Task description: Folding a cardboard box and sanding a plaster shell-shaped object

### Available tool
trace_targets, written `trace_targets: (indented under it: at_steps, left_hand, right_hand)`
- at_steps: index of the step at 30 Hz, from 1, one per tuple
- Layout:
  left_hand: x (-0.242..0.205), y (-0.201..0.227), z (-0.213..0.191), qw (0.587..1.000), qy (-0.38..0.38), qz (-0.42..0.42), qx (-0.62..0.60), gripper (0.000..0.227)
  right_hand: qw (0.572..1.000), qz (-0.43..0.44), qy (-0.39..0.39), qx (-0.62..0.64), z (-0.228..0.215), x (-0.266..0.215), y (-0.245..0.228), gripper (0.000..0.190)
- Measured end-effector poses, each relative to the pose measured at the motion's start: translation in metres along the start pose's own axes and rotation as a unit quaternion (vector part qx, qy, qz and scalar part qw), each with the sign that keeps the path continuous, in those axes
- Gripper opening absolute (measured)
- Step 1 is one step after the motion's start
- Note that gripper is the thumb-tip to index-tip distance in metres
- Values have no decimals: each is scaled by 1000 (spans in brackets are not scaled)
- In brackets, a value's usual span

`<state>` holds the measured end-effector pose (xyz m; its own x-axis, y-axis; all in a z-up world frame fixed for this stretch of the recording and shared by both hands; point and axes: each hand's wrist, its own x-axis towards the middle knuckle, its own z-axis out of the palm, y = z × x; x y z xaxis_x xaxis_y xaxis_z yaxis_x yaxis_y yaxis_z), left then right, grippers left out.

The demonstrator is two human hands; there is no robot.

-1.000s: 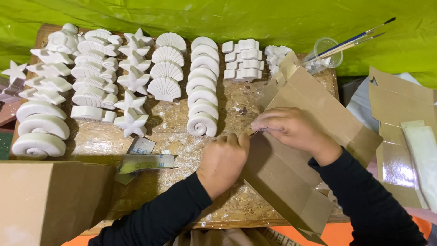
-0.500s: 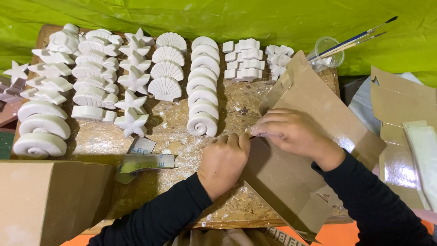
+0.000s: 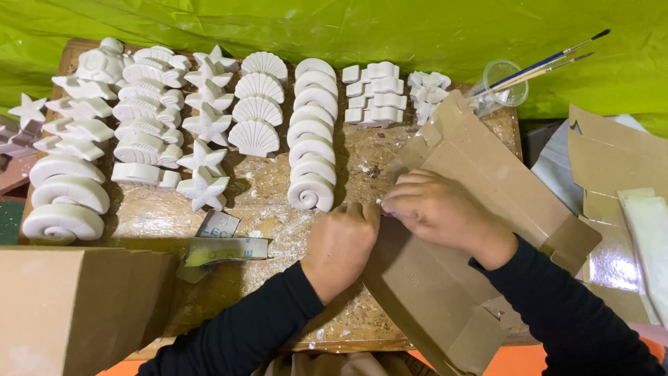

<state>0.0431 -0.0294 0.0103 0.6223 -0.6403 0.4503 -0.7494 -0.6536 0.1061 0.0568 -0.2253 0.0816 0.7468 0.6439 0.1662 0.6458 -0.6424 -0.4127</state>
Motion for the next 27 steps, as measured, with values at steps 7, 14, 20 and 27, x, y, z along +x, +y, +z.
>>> trace_targets:
  at_steps: [7, 14, 20, 27]
  left_hand:
    - [-1, -3, 7, 1000, 1, -2, -10, 6]
    - [6, -6, -11, 996, 18, -58, -58, 1]
    - [4, -8, -2, 987, 21, -80, -136, 1]
    - [2, -11, 3, 974, 38, -104, -197, 9]
  right_hand:
    - [994, 45, -86, -54, 11, 1, -12, 14]
    - [996, 89, -9, -26, 15, -2, -23, 16]
    - [986, 159, 53, -22, 4, -7, -48, 23]
    - [893, 427, 140, -35, -71, -74, -112, 33]
